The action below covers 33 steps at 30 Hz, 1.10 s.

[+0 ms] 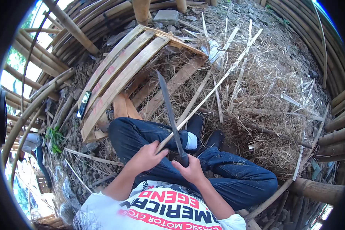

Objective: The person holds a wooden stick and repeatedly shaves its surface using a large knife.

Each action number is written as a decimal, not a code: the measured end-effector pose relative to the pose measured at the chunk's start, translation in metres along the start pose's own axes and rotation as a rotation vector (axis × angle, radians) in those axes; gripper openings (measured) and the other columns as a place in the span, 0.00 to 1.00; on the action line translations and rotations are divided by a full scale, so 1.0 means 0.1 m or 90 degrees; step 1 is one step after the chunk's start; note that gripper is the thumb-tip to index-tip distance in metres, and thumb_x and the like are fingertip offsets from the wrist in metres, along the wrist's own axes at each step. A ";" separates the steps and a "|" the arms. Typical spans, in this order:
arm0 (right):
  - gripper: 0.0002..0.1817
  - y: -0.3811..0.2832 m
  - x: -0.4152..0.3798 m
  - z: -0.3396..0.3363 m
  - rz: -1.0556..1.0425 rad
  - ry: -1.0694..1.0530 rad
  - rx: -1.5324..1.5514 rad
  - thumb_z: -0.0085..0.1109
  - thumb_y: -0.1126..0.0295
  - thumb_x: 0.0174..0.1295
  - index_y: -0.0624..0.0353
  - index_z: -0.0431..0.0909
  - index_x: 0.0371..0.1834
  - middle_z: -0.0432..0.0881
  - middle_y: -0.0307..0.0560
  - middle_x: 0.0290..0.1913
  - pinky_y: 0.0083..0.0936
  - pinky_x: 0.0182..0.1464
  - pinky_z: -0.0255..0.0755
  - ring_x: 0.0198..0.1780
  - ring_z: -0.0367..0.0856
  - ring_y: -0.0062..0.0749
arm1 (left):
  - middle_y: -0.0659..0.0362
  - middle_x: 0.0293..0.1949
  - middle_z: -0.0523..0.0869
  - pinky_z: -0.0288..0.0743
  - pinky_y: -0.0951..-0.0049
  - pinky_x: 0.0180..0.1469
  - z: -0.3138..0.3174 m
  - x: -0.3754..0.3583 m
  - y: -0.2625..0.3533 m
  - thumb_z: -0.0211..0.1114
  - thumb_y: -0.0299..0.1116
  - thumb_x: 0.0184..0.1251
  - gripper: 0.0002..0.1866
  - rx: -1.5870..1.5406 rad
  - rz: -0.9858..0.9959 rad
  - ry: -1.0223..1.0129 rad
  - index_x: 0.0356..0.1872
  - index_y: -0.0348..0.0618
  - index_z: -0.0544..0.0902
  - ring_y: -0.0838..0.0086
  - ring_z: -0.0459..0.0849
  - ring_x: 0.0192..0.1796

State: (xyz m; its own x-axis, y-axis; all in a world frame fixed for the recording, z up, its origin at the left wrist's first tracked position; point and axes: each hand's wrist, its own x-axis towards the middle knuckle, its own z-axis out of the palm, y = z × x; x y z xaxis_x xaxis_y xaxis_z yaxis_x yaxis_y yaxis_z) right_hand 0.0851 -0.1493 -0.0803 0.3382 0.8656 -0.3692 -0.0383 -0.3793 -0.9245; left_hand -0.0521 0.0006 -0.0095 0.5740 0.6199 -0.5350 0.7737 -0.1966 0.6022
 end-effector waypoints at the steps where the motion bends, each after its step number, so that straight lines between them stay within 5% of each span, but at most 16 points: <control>1: 0.16 0.01 -0.02 -0.02 0.030 -0.034 0.033 0.69 0.61 0.59 0.66 0.81 0.33 0.82 0.41 0.22 0.25 0.28 0.71 0.24 0.79 0.20 | 0.39 0.30 0.84 0.76 0.57 0.41 0.00 0.03 -0.09 0.60 0.46 0.70 0.22 -0.062 0.020 0.007 0.37 0.29 0.77 0.47 0.85 0.36; 2: 0.16 0.00 -0.05 -0.03 0.026 -0.039 0.025 0.69 0.61 0.59 0.66 0.81 0.33 0.82 0.41 0.22 0.25 0.28 0.71 0.24 0.79 0.20 | 0.49 0.22 0.81 0.75 0.64 0.31 0.05 0.12 -0.31 0.55 0.47 0.74 0.21 -0.141 0.102 0.003 0.38 0.33 0.78 0.63 0.82 0.26; 4: 0.16 -0.03 -0.07 -0.05 0.069 -0.016 0.039 0.68 0.61 0.61 0.65 0.80 0.32 0.78 0.37 0.20 0.22 0.24 0.68 0.21 0.76 0.18 | 0.60 0.17 0.73 0.67 0.74 0.21 -0.27 0.18 -0.34 0.50 0.47 0.76 0.20 -0.374 -0.103 -0.223 0.37 0.38 0.77 0.77 0.72 0.18; 6: 0.16 -0.12 -0.11 -0.06 0.096 -0.028 0.038 0.67 0.60 0.63 0.64 0.79 0.32 0.77 0.37 0.18 0.21 0.22 0.66 0.19 0.74 0.18 | 0.66 0.15 0.68 0.59 0.80 0.16 -0.41 0.16 -0.51 0.47 0.47 0.77 0.19 -0.495 -0.031 -0.252 0.36 0.41 0.74 0.84 0.65 0.14; 12: 0.16 -0.30 -0.20 0.03 0.098 -0.049 0.018 0.66 0.60 0.64 0.64 0.78 0.31 0.75 0.35 0.17 0.21 0.20 0.64 0.17 0.72 0.17 | 0.69 0.17 0.67 0.61 0.83 0.18 -0.49 0.00 -0.76 0.55 0.42 0.76 0.14 -0.677 0.031 -0.217 0.36 0.41 0.74 0.85 0.66 0.16; 19: 0.19 -0.42 -0.25 0.02 0.037 -0.098 -0.066 0.67 0.58 0.63 0.68 0.79 0.29 0.77 0.39 0.18 0.24 0.24 0.66 0.19 0.73 0.20 | 0.70 0.20 0.72 0.59 0.82 0.20 -0.32 -0.19 -0.46 0.64 0.44 0.71 0.15 -0.498 0.048 -0.100 0.37 0.40 0.81 0.88 0.67 0.18; 20: 0.19 -0.43 -0.24 0.00 0.039 -0.093 -0.066 0.67 0.58 0.63 0.68 0.79 0.29 0.77 0.39 0.18 0.24 0.24 0.66 0.19 0.73 0.20 | 0.68 0.23 0.75 0.64 0.80 0.25 -0.34 -0.26 -0.37 0.64 0.43 0.71 0.16 -0.462 0.039 -0.115 0.39 0.37 0.81 0.85 0.70 0.23; 25: 0.22 -0.52 -0.20 -0.19 -0.032 -0.086 -0.231 0.69 0.56 0.60 0.70 0.81 0.35 0.82 0.55 0.22 0.33 0.30 0.73 0.24 0.83 0.38 | 0.63 0.29 0.78 0.70 0.73 0.37 -0.10 -0.24 -0.38 0.64 0.40 0.70 0.18 -0.336 0.104 -0.057 0.44 0.31 0.80 0.79 0.72 0.33; 29: 0.25 -0.59 -0.22 -0.31 0.052 -0.091 -0.350 0.71 0.52 0.55 0.69 0.81 0.34 0.81 0.64 0.25 0.37 0.33 0.76 0.30 0.84 0.55 | 0.63 0.29 0.77 0.69 0.74 0.36 0.04 -0.23 -0.41 0.64 0.40 0.71 0.17 -0.345 0.094 -0.093 0.45 0.31 0.80 0.79 0.71 0.32; 33: 0.26 -0.53 -0.21 -0.32 0.052 -0.077 -0.360 0.71 0.51 0.54 0.68 0.81 0.34 0.82 0.64 0.26 0.39 0.34 0.76 0.31 0.84 0.57 | 0.66 0.28 0.75 0.65 0.81 0.28 0.04 -0.24 -0.35 0.64 0.39 0.71 0.17 -0.411 0.083 -0.107 0.48 0.35 0.77 0.86 0.68 0.27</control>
State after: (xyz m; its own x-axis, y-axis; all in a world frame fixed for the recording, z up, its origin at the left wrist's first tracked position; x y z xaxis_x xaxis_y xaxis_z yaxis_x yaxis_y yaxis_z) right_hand 0.1105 -0.1577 -0.0202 0.2448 0.8451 -0.4752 0.4594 -0.5327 -0.7108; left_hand -0.0922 -0.0105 -0.0201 0.7265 0.4848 -0.4869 0.4095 0.2635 0.8734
